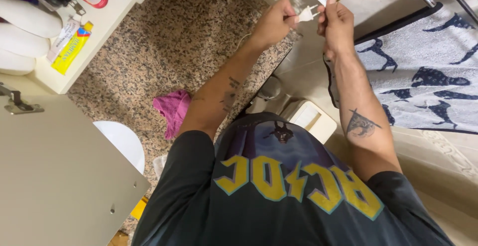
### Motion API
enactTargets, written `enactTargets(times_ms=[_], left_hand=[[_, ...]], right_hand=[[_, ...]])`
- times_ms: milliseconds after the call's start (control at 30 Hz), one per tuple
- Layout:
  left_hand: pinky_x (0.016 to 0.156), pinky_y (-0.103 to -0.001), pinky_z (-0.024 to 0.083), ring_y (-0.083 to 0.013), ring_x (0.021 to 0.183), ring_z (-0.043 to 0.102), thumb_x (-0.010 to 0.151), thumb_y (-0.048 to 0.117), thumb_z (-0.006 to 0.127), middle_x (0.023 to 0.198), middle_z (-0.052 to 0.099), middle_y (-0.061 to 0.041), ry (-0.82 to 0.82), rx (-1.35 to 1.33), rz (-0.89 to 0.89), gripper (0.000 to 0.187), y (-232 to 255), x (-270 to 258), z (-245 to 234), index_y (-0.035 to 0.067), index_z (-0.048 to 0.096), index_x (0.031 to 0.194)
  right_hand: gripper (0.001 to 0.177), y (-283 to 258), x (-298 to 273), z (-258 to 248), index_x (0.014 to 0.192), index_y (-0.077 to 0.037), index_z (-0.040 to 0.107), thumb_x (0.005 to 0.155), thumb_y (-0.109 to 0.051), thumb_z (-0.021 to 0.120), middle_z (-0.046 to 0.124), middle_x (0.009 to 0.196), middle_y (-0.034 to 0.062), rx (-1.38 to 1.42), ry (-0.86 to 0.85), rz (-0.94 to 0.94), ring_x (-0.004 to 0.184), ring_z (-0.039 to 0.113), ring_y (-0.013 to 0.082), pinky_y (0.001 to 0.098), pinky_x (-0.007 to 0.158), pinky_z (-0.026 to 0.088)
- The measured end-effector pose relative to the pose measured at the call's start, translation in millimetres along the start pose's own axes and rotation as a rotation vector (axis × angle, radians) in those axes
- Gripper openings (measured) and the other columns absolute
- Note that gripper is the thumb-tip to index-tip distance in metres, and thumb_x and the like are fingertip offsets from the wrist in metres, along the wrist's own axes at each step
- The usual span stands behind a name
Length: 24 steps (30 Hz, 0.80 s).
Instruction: Organizing various toiletries, brushes, and personal care items in a bathroom basket and on the vanity counter.
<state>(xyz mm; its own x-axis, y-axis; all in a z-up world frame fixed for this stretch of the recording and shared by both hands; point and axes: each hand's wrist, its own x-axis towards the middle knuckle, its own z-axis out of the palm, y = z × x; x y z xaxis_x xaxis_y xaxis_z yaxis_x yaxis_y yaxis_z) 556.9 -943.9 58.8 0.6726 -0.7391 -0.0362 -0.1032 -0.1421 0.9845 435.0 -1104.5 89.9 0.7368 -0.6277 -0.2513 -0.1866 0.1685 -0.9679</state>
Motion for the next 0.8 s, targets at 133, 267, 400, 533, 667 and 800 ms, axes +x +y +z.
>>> enactTargets(times_ms=[133, 267, 400, 533, 667, 800], left_hand=[[0.066, -0.031, 0.061, -0.0142, 0.078, 0.077, 0.096, 0.006, 0.066, 0.083, 0.071, -0.007, 0.011, -0.062, 0.021, 0.014, -8.3, 8.7, 6.5, 0.004, 0.054, 0.089], [0.064, -0.031, 0.061, -0.0131, 0.076, 0.078, 0.094, 0.009, 0.068, 0.083, 0.073, -0.005, 0.081, -0.116, -0.032, 0.013, -3.4, 20.1, 23.8, 0.006, 0.057, 0.088], [0.067, -0.034, 0.06, -0.0166, 0.074, 0.078, 0.091, 0.012, 0.072, 0.077, 0.078, -0.006, 0.191, -0.136, -0.017, 0.015, -14.5, 38.0, 46.1, 0.004, 0.06, 0.088], [0.067, -0.036, 0.058, -0.0201, 0.071, 0.077, 0.088, 0.012, 0.074, 0.074, 0.078, -0.007, 0.312, -0.035, 0.042, 0.014, -19.8, 46.3, 56.1, 0.004, 0.062, 0.087], [0.068, -0.033, 0.06, -0.0183, 0.077, 0.081, 0.089, 0.01, 0.07, 0.079, 0.078, -0.007, 0.354, -0.161, 0.01, 0.011, -19.7, 41.7, 58.4, 0.004, 0.061, 0.09], [0.071, -0.032, 0.061, -0.0172, 0.086, 0.081, 0.092, 0.008, 0.068, 0.087, 0.078, -0.009, 0.355, -0.349, 0.024, 0.01, -10.8, 32.5, 62.2, 0.002, 0.06, 0.092]], right_hand=[[0.037, -8.6, 4.0, -10.6, 0.093, -0.01, 0.062, 0.11, -0.042, 0.059, 0.054, 0.072, -0.0041, -0.057, -0.057, 0.014, 0.057, 0.046, 0.0095, 0.0256, 0.054, 0.04], [0.034, -9.8, 4.9, -23.0, 0.103, -0.006, 0.065, 0.112, -0.037, 0.058, 0.056, 0.078, -0.0022, 0.208, -0.142, 0.164, 0.06, 0.047, 0.0114, 0.028, 0.055, 0.038], [0.033, 0.4, 10.9, -29.3, 0.115, -0.006, 0.066, 0.115, -0.036, 0.055, 0.058, 0.08, -0.0018, 0.291, -0.138, 0.26, 0.061, 0.049, 0.0116, 0.0281, 0.054, 0.039], [0.032, -3.8, 7.4, -24.3, 0.112, -0.007, 0.064, 0.113, -0.037, 0.053, 0.061, 0.081, -0.0014, 0.237, -0.107, 0.177, 0.06, 0.051, 0.0125, 0.0292, 0.052, 0.039], [0.03, -8.8, 0.4, -22.2, 0.113, -0.007, 0.067, 0.114, -0.035, 0.055, 0.063, 0.08, -0.0018, 0.23, -0.104, 0.206, 0.06, 0.054, 0.0123, 0.028, 0.053, 0.043], [0.029, -8.9, -2.1, -22.4, 0.11, -0.007, 0.067, 0.114, -0.033, 0.056, 0.064, 0.08, -0.0013, 0.209, -0.135, 0.161, 0.059, 0.055, 0.0118, 0.0271, 0.051, 0.044]])
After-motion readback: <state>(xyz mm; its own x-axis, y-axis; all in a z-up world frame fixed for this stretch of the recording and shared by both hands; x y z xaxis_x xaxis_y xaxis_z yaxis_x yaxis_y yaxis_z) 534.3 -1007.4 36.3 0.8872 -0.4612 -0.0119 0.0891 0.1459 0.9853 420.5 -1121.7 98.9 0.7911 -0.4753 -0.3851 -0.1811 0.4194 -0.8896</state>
